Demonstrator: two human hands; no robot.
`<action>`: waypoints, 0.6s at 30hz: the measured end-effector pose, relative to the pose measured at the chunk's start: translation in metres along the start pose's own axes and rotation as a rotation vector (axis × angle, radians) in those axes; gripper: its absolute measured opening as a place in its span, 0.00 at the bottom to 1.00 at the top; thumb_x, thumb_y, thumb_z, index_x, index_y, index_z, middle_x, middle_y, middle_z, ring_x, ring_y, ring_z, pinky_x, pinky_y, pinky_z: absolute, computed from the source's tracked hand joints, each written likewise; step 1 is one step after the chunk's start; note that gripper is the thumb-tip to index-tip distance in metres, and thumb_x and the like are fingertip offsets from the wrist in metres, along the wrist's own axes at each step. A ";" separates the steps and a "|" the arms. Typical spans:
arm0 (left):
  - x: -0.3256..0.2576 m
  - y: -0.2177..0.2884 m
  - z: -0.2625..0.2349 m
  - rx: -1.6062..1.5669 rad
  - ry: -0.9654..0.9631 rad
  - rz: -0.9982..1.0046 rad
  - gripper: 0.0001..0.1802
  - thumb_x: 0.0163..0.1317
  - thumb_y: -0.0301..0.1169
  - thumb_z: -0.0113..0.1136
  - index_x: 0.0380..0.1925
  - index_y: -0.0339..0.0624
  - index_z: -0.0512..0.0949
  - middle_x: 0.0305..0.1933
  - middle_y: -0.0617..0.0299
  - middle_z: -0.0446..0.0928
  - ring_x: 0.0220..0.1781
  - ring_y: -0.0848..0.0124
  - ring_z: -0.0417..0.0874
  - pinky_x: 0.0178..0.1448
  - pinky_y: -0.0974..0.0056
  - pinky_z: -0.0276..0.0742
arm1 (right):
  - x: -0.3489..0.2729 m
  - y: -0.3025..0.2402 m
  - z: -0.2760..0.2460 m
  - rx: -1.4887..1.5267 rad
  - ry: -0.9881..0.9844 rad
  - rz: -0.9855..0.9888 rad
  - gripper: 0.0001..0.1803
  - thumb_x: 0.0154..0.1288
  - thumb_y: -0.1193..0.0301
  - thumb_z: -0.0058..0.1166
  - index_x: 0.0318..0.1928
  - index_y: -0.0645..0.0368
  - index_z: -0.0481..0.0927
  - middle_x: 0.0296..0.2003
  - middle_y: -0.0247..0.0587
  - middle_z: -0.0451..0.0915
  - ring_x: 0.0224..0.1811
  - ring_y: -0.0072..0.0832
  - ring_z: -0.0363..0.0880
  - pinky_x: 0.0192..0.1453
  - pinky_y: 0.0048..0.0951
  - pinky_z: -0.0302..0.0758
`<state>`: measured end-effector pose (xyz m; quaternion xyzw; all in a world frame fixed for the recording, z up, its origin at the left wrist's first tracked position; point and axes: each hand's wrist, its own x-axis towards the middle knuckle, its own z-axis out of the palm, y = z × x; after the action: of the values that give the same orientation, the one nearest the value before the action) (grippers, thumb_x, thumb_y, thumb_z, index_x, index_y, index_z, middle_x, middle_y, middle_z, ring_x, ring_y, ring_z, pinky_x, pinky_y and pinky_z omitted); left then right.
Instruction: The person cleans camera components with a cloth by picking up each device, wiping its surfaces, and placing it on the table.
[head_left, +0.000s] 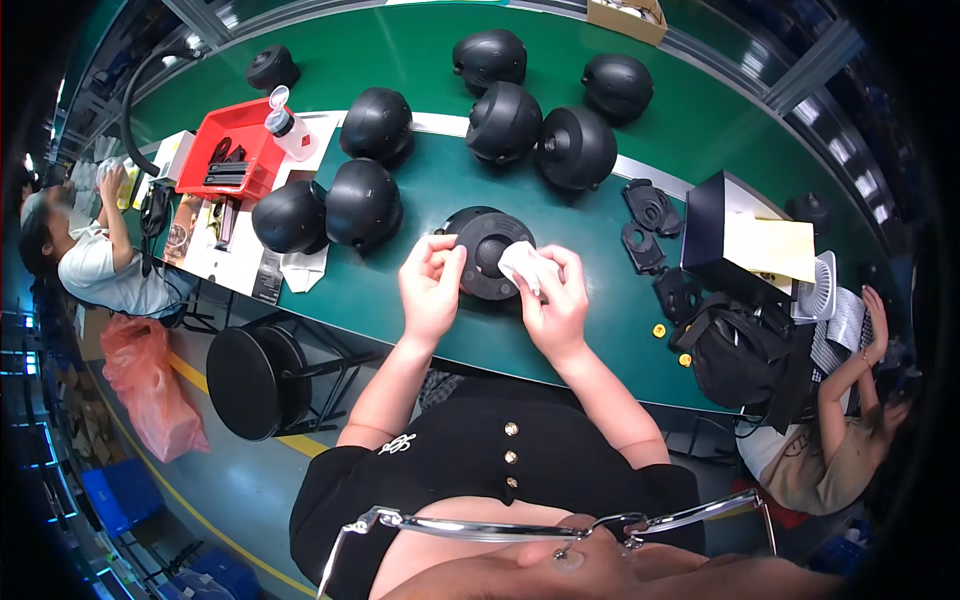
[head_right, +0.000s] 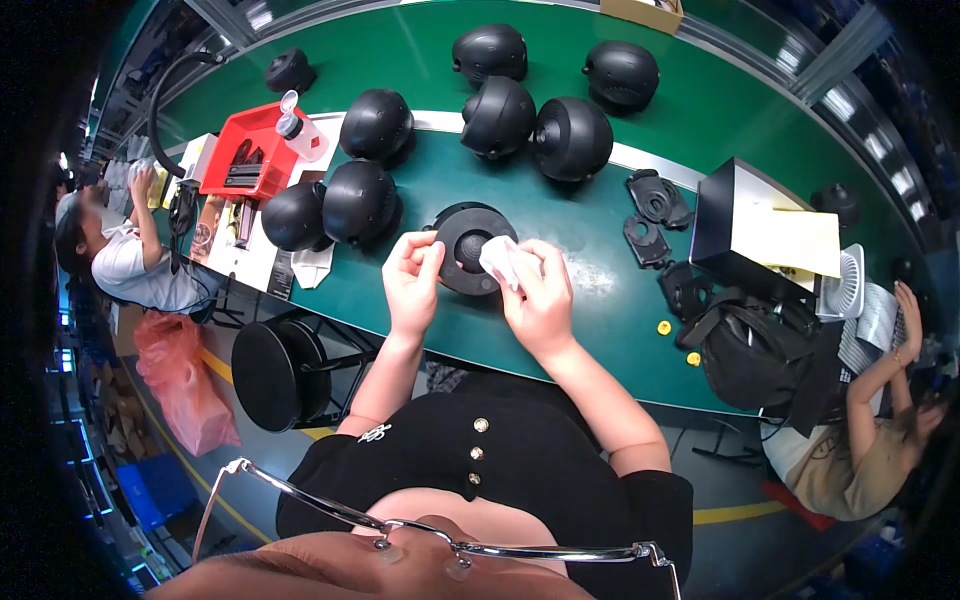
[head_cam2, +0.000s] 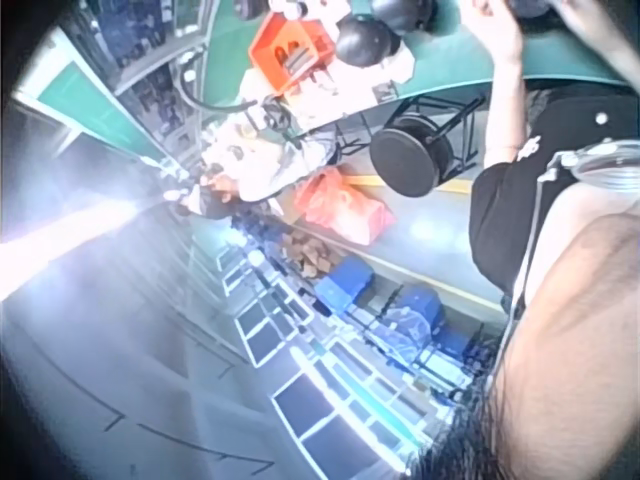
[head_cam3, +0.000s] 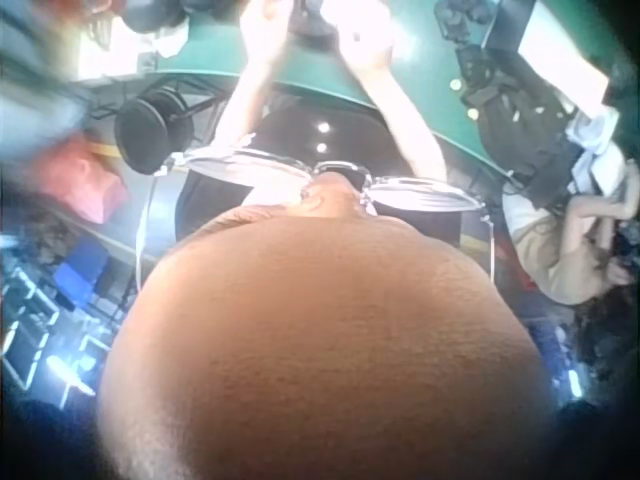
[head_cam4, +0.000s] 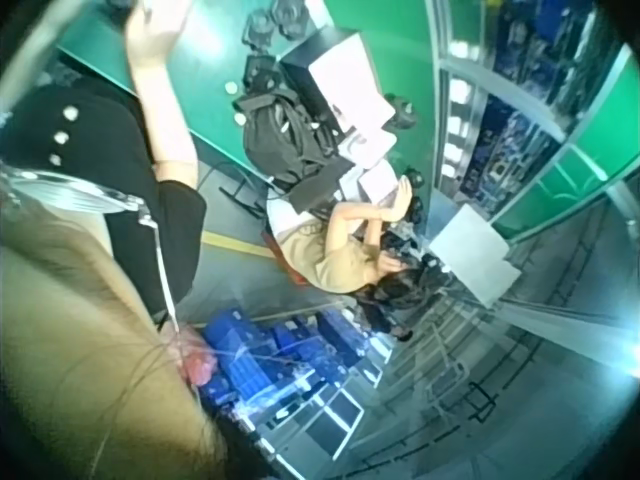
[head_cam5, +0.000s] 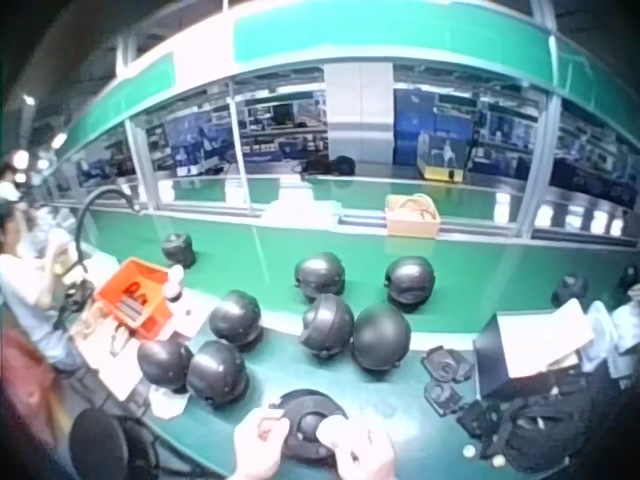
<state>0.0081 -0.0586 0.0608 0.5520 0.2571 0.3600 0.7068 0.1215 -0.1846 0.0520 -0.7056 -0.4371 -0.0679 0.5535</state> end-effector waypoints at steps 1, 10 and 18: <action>-0.001 -0.002 0.001 0.012 0.033 0.030 0.07 0.69 0.22 0.57 0.45 0.32 0.75 0.34 0.61 0.82 0.33 0.82 0.80 0.35 0.76 0.75 | -0.005 -0.001 -0.002 -0.001 -0.001 0.005 0.16 0.50 0.82 0.63 0.43 0.66 0.81 0.43 0.50 0.77 0.40 0.45 0.80 0.43 0.39 0.78; 0.006 -0.004 -0.004 0.138 0.010 0.143 0.06 0.69 0.21 0.55 0.44 0.31 0.76 0.34 0.63 0.82 0.34 0.83 0.78 0.39 0.77 0.73 | 0.017 0.015 -0.017 -0.096 -0.101 -0.205 0.17 0.41 0.85 0.53 0.37 0.66 0.78 0.40 0.50 0.76 0.39 0.48 0.78 0.41 0.42 0.76; 0.006 0.000 -0.003 0.069 0.002 0.089 0.08 0.70 0.23 0.56 0.46 0.31 0.77 0.34 0.63 0.82 0.36 0.83 0.79 0.42 0.78 0.73 | -0.005 0.020 -0.021 -0.104 -0.195 -0.334 0.20 0.42 0.85 0.54 0.41 0.66 0.79 0.40 0.51 0.78 0.39 0.49 0.78 0.47 0.43 0.77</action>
<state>0.0094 -0.0522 0.0600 0.5867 0.2454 0.3824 0.6703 0.1398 -0.2051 0.0426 -0.6540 -0.5958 -0.1125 0.4524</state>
